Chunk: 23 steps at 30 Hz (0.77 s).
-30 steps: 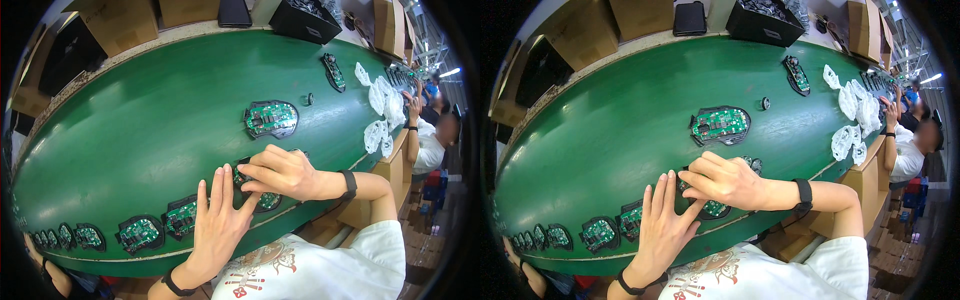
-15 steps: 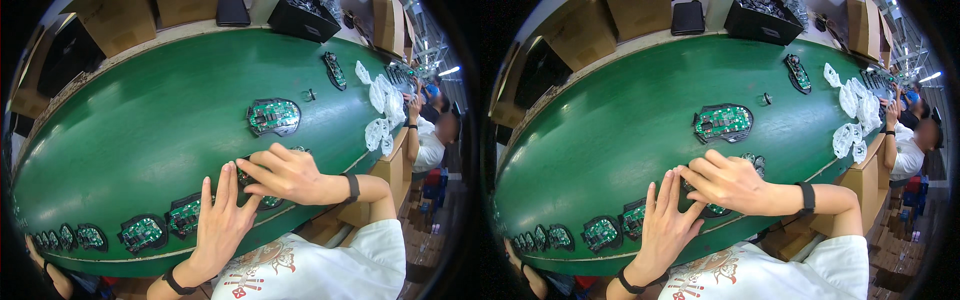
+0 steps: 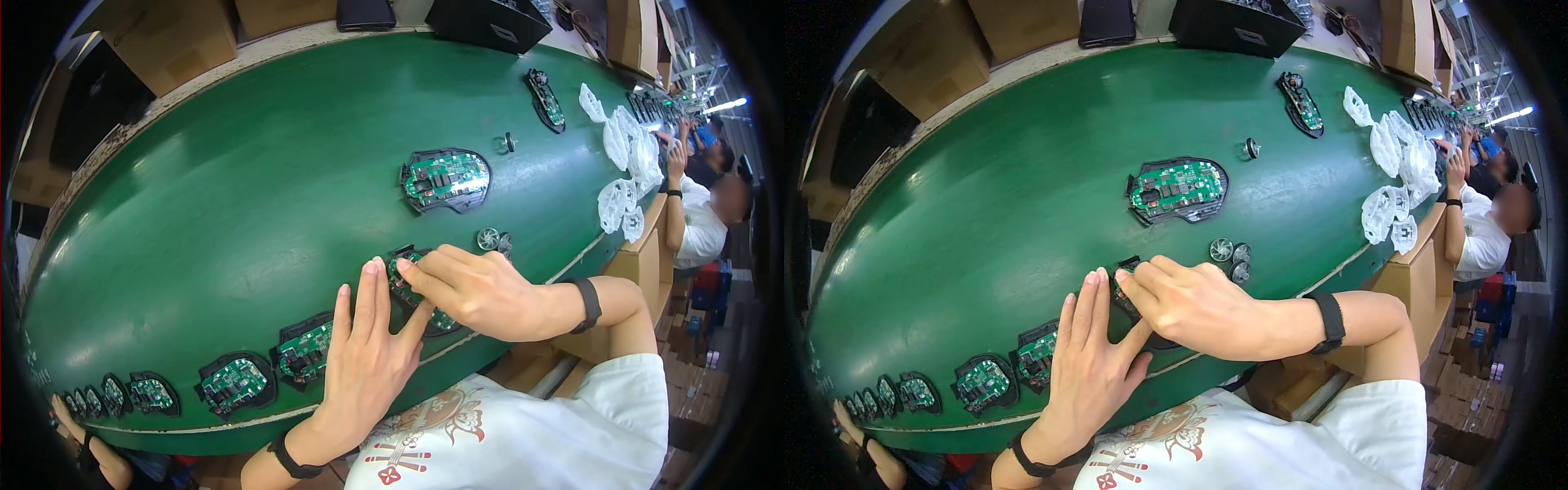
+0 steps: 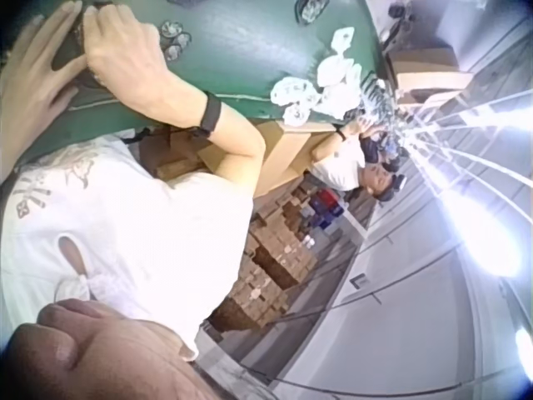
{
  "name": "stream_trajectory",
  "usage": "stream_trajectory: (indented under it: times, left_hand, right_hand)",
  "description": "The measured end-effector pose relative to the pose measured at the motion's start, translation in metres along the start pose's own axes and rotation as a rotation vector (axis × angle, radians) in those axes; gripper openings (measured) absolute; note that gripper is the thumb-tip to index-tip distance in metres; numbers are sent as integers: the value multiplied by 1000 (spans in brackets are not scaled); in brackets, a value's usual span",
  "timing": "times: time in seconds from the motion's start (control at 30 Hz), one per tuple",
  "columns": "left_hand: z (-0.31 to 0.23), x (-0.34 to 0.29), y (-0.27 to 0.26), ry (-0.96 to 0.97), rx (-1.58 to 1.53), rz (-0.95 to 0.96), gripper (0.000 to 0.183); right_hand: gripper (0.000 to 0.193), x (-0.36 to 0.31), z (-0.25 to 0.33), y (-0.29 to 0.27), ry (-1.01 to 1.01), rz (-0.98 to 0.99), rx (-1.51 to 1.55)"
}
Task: The person assembles small electronic devices by attaching circular components to green circuit boards on a green workbench. They repeatedly pick up components from a black bin and a plastic bag, place them onto the boards, and move the finished units aside.
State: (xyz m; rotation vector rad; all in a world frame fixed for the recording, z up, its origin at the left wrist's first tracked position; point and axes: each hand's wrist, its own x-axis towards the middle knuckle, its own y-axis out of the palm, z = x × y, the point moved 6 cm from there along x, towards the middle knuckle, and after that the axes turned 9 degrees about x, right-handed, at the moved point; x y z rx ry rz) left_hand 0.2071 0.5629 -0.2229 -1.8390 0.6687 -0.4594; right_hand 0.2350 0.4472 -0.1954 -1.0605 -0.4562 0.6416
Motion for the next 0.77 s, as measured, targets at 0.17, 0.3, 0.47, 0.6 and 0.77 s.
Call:
stream_trajectory:
  times: [0.17,0.3,0.47,0.6,0.77]
  left_hand:
    - [0,0,0,-7,-27,12,57]
    - [-1,0,0,-8,-19,5,57]
    - [3,4,-1,9,-31,19,60]
    - [6,6,-4,38,-7,25,64]
    - [9,1,1,1,105,42,70]
  right_hand:
    - [51,-12,15,6,-94,-62,-183]
    - [53,-34,11,11,-113,-108,-238]
    - [54,-13,8,3,-70,-102,-229]
    - [49,-16,-2,-12,-15,-139,-128]
    - [39,-46,-20,-19,159,-130,65]
